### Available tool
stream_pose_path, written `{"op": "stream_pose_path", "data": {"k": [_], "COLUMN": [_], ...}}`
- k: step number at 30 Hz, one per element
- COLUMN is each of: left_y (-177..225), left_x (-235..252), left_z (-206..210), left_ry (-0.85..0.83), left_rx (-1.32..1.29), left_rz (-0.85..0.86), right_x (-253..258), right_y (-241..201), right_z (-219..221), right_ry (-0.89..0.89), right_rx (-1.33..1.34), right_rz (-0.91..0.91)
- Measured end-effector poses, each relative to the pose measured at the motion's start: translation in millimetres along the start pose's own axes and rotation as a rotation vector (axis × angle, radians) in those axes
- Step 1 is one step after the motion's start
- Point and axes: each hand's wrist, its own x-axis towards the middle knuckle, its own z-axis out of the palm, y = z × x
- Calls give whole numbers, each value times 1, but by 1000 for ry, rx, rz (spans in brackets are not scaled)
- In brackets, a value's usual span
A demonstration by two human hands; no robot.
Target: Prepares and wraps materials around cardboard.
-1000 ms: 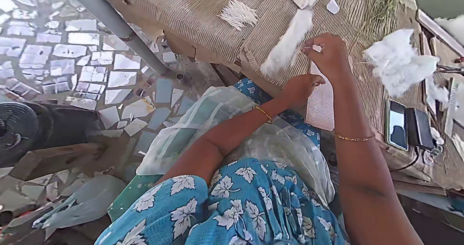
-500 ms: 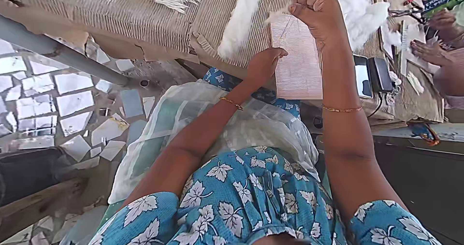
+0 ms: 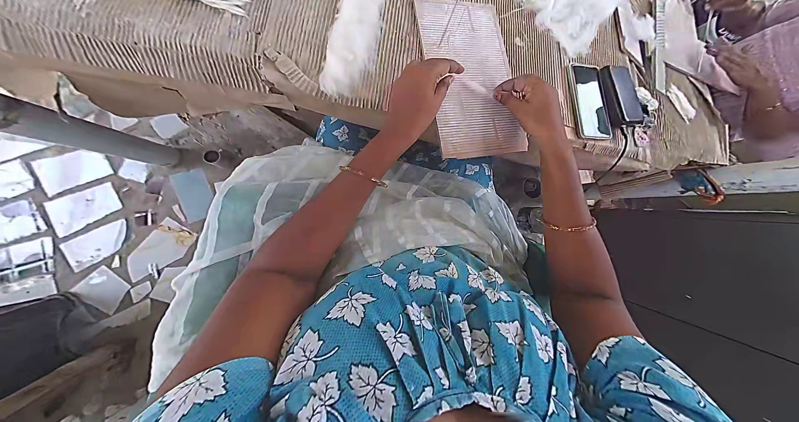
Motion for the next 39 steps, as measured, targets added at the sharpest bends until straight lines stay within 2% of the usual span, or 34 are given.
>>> {"op": "stream_pose_path", "data": {"k": [7, 10, 15, 21, 25, 31, 35, 39], "left_y": [0, 5, -11, -18, -27, -28, -17, -12], "left_x": [19, 18, 10, 14, 20, 27, 30, 34], "left_z": [-10, -33, -69, -72, -63, -53, -54, -51], "left_ry": [-211, -366, -348, -371, -373, -360, -355, -307], "left_rx": [171, 199, 249, 218, 148, 131, 245, 420], "left_rz": [228, 190, 216, 153, 142, 82, 41, 118], "right_x": [-5, -12, -10, -11, -12, -9, -8, -6], "right_y": [10, 14, 20, 10, 7, 9, 7, 4], "right_z": [-2, -5, -5, 0, 8, 21, 27, 32], "right_ry": [117, 183, 336, 104, 60, 163, 207, 223], "right_rx": [51, 61, 161, 299, 201, 132, 88, 35], "right_rz": [59, 57, -28, -108, -123, -68, -41, -39]}}
